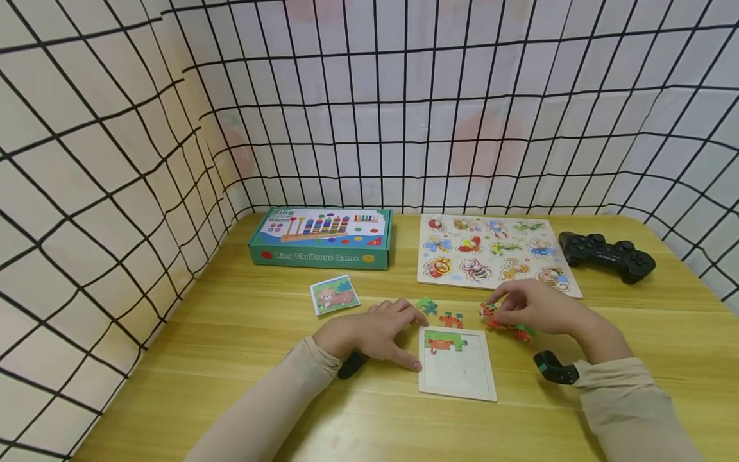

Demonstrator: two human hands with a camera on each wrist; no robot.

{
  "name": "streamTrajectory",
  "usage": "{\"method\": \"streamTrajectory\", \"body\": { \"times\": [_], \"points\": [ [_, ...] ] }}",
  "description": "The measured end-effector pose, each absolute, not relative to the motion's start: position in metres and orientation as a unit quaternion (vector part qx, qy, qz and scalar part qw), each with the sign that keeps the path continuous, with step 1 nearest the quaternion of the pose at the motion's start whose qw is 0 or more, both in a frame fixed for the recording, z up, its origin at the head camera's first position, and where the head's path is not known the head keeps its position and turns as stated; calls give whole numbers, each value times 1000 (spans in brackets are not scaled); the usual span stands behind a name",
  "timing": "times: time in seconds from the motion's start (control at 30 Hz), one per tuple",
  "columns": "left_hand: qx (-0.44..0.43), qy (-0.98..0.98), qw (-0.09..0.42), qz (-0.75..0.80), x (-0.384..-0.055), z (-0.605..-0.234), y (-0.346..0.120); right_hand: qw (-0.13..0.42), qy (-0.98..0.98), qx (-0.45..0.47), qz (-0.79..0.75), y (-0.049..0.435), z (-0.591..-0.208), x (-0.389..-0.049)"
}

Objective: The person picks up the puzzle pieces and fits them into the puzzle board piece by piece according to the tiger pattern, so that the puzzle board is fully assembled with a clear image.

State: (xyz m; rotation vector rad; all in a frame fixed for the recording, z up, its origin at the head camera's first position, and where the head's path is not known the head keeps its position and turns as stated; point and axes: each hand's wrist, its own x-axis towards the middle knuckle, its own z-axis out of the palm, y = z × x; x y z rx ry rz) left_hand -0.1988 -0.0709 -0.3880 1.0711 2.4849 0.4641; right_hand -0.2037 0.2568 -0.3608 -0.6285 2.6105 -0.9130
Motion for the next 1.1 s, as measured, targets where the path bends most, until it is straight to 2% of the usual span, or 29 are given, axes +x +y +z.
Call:
{"method": "streamTrajectory", "body": {
  "times": [0.33,0.83,1.1],
  "points": [
    [386,887,195,162,-200,-388,-71,178,897,-204,-348,251,-357,-202],
    [382,889,195,162,-200,-390,-71,185,882,-221,-374,244,-356,-200],
    [382,889,197,161,-199,-390,-71,213,865,-212,-401,243,-356,-201]
  ]
}}
